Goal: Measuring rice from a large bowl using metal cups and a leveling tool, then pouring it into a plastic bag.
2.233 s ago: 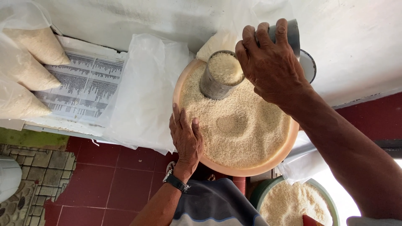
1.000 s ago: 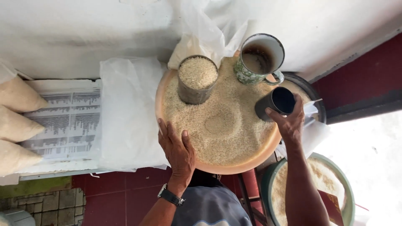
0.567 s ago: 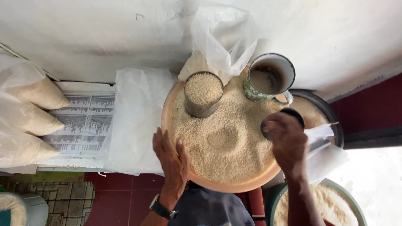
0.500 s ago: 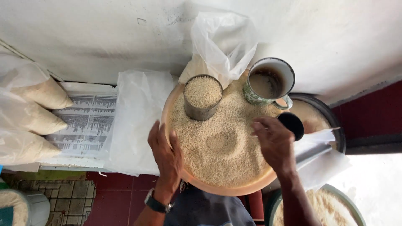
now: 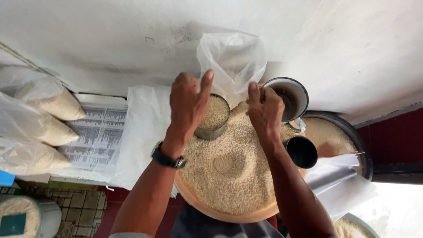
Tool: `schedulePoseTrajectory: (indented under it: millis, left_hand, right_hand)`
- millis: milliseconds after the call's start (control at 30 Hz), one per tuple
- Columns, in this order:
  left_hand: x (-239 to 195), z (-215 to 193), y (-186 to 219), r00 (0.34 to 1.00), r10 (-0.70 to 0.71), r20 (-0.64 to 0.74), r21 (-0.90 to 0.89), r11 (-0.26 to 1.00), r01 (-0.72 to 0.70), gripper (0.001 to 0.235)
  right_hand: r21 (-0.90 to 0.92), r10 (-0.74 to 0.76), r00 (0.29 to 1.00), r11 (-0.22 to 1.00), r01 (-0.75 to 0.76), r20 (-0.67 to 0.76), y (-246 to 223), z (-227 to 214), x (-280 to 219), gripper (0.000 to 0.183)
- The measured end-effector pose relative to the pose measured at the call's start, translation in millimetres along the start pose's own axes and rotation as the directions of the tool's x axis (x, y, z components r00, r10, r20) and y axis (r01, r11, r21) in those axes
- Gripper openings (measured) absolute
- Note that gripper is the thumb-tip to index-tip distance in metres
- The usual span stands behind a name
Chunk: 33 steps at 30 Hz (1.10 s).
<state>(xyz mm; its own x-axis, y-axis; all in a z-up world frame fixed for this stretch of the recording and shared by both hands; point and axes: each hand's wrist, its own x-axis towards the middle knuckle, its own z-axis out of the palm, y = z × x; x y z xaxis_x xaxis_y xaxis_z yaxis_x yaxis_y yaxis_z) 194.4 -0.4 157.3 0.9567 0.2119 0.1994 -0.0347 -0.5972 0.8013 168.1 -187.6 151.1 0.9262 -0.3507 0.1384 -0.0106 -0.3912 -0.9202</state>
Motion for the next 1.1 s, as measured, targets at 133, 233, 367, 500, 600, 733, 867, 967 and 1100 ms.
schedulePoseTrajectory:
  millis: [133,233,367,500,600,733,867,967,1100]
  left_hand:
    - [44.3,27.1,2.7,0.998,-0.008,0.069,0.213,0.977,-0.007,0.085]
    - [55.0,20.0,8.7,0.988,-0.047,0.148,0.208,0.978,0.016,0.065]
    - [60.0,22.0,-17.8,0.967,-0.087,0.24,0.044,0.996,0.079,0.038]
    - [51.7,-2.7,-23.2,0.935,-0.151,0.32,-0.213,0.95,0.227,0.037]
    - [53.8,-14.9,-23.6,0.901,-0.194,0.389,-0.446,0.816,0.368,0.043]
    - [55.5,-10.7,-45.8,0.853,-0.222,0.472,-0.644,0.574,0.506,0.024]
    - [62.1,4.7,-79.1,0.793,-0.189,0.58,-0.738,0.29,0.609,0.03]
    - [55.9,-1.3,-62.7,0.813,-0.143,0.564,-0.778,0.237,0.582,0.034]
    - [56.9,14.6,-86.5,0.864,-0.052,0.502,-0.829,0.255,0.497,0.034]
  right_hand:
    - [-0.05,0.08,0.997,0.995,-0.081,-0.007,-11.3,14.6,24.7,0.058]
    - [-0.048,0.149,0.989,0.988,-0.148,0.022,-10.2,22.9,32.8,0.049]
    - [0.039,0.134,0.99,0.99,-0.135,0.042,-4.8,23.6,28.0,0.036]
    - [0.202,0.141,0.988,0.968,-0.151,0.065,-0.4,22.4,23.1,0.029]
    - [0.304,0.137,0.987,0.94,-0.156,0.085,13.3,25.6,25.2,0.023]
    - [0.413,0.153,0.985,0.894,-0.174,0.083,39.5,37.2,29.6,0.019]
    - [0.55,0.231,0.97,0.802,-0.235,0.079,54.3,49.6,34.5,0.016]
    - [0.649,0.288,0.948,0.698,-0.302,0.132,38.9,48.6,34.1,0.014]
    - [0.648,0.22,0.965,0.717,-0.258,0.14,24.6,48.0,28.7,0.011]
